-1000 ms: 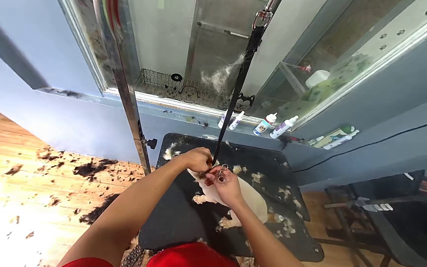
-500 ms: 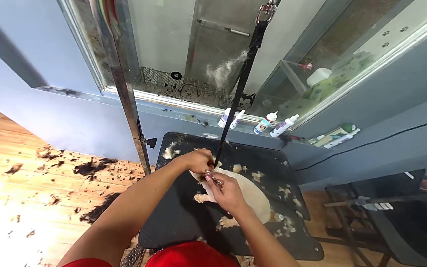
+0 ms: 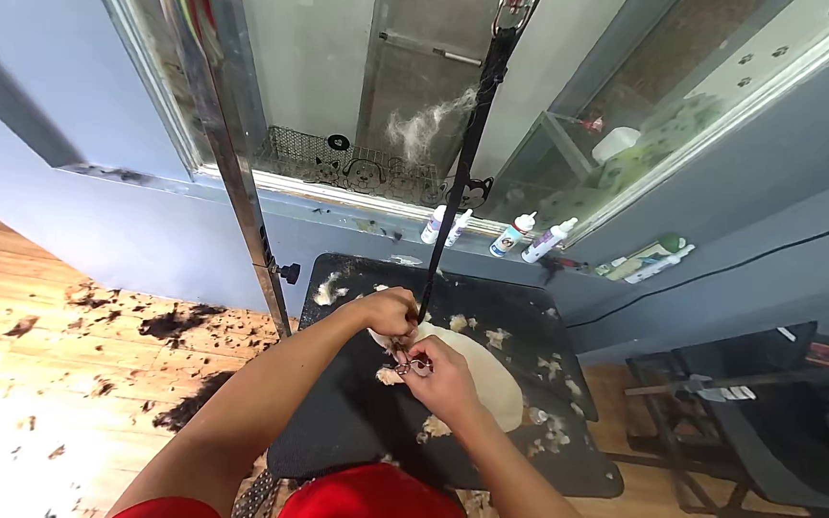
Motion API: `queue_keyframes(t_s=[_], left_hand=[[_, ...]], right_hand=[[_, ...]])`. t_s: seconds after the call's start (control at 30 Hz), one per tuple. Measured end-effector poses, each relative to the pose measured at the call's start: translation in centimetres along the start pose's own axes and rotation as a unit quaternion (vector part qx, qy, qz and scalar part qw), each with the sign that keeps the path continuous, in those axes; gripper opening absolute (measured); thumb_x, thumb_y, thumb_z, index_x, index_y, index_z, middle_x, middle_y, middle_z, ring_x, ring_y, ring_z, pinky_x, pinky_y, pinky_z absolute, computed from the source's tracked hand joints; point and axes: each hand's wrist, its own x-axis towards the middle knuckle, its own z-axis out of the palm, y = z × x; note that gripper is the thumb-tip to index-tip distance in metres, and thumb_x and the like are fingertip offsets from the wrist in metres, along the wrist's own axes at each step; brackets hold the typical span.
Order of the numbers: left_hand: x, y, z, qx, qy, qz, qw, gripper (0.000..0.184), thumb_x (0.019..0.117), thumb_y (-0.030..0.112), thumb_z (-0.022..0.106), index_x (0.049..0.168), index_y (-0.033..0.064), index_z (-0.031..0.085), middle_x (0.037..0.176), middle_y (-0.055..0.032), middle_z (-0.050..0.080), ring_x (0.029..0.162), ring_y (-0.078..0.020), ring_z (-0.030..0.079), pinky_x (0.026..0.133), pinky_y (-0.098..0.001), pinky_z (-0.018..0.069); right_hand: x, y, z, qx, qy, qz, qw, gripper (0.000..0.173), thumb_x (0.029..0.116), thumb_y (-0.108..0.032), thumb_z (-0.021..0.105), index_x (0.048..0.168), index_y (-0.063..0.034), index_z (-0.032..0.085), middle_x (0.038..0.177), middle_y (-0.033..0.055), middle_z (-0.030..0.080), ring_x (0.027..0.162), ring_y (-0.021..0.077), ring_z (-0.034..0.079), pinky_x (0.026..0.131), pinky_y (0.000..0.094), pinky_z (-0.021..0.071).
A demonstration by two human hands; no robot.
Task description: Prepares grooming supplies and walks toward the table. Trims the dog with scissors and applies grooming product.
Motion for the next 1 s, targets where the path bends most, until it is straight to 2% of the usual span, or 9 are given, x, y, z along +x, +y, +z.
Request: queue_keyframes(t_s=[0.1,0.23,0.3,0.43,0.6,0.7,0.77,0.9,1.0], left_hand=[[0.0,0.1,0.2,0.006,0.007,0.006,1.0,0.018,0.0927,0.026,0.071,0.085,0.0103,0.077,0.085,-0.0055,0.071,0.086,-0.0219,0.066,0.08,-0.0501,0.0535],[-0.2,0.2,0.2,0.001,0.02,0.006,1.0,0.013,0.0911,0.02,0.07,0.088,0.0092,0.077,0.092,-0.0075,0.071,0.093,-0.0235,0.066,0.085,-0.0497,0.053],[-0.3,0.2,0.2,0.008,0.023,0.007,1.0,0.014,0.0921,0.02,0.069,0.09,0.0083,0.077,0.097,-0.0087,0.071,0.099,-0.0251,0.065,0.089,-0.0494,0.0515],[-0.2,-0.2,0.4,0.015,0.022,0.003,1.0,0.015,0.0916,0.022,0.069,0.09,0.0088,0.077,0.096,-0.0081,0.071,0.098,-0.0249,0.065,0.088,-0.049,0.0518],[-0.2,-0.6,0.4,-0.002,0.028,-0.003,1.0,0.018,0.0945,0.025,0.069,0.088,0.0101,0.077,0.09,-0.0056,0.071,0.091,-0.0211,0.066,0.084,-0.0468,0.0528],[-0.1,-0.8,0.1,0.01,0.027,-0.015,0.999,0.018,0.0955,0.025,0.068,0.088,0.0111,0.077,0.09,-0.0052,0.07,0.092,-0.0217,0.065,0.085,-0.0475,0.0524],[0.0,-1.0,0.0,0.014,0.033,-0.015,0.999,0.017,0.095,0.025,0.068,0.088,0.0117,0.077,0.088,-0.005,0.07,0.09,-0.0218,0.066,0.084,-0.0479,0.0523],[0.0,-0.6,0.1,0.022,0.026,-0.012,0.999,0.018,0.0954,0.025,0.068,0.087,0.0118,0.077,0.088,-0.0045,0.07,0.09,-0.0213,0.065,0.084,-0.0472,0.052],[-0.1,-0.2,0.3,0.028,0.016,-0.015,0.999,0.019,0.0957,0.026,0.068,0.091,0.0111,0.078,0.093,-0.0055,0.071,0.096,-0.0222,0.065,0.089,-0.0469,0.0512]], right_hand=[[0.0,-0.5,0.8,-0.075,0.05,0.034,0.995,0.031,0.0894,-0.037,0.071,0.093,-0.007,0.062,0.07,0.0009,0.063,0.058,0.0128,0.062,0.053,0.0334,0.0564],[0.3,-1.3,0.5,0.002,-0.015,0.103,0.995,0.048,0.0973,-0.017,0.06,0.139,-0.0027,0.041,0.101,0.0043,0.066,0.086,0.0141,0.068,0.078,0.0362,0.0617],[-0.4,-0.9,0.8,0.044,-0.011,0.064,0.997,0.056,0.0995,-0.012,0.058,0.149,-0.004,0.033,0.104,0.0023,0.069,0.092,0.0115,0.069,0.084,0.0332,0.0616],[-1.5,1.2,1.0,0.055,0.01,0.021,0.998,0.054,0.1025,-0.015,0.057,0.153,-0.0066,0.042,0.113,-0.0014,0.076,0.098,0.0082,0.073,0.087,0.0322,0.0634],[-0.9,3.0,0.1,0.149,-0.073,-0.08,0.983,0.03,0.0984,0.0,0.053,0.111,-0.0125,0.078,0.118,0.0004,0.075,0.109,0.0128,0.071,0.095,0.0342,0.0615],[-1.0,3.2,0.1,0.128,-0.126,-0.106,0.978,0.033,0.0953,0.002,0.056,0.108,-0.0176,0.079,0.122,0.0028,0.07,0.112,0.0133,0.067,0.097,0.0335,0.0599],[-1.5,2.7,0.7,0.086,-0.054,-0.092,0.991,0.027,0.0965,-0.005,0.059,0.111,-0.0175,0.078,0.118,0.003,0.071,0.107,0.0117,0.069,0.092,0.0312,0.0618],[-1.5,0.5,2.1,0.059,0.092,0.082,0.991,0.017,0.0982,-0.018,0.063,0.102,-0.0103,0.078,0.093,-0.0026,0.075,0.082,0.0044,0.072,0.075,0.0262,0.0641],[-0.1,-1.1,1.8,0.162,0.096,0.299,0.936,0.015,0.1003,-0.017,0.062,0.103,-0.0088,0.074,0.079,0.0002,0.076,0.066,0.0113,0.074,0.063,0.0319,0.0667]])
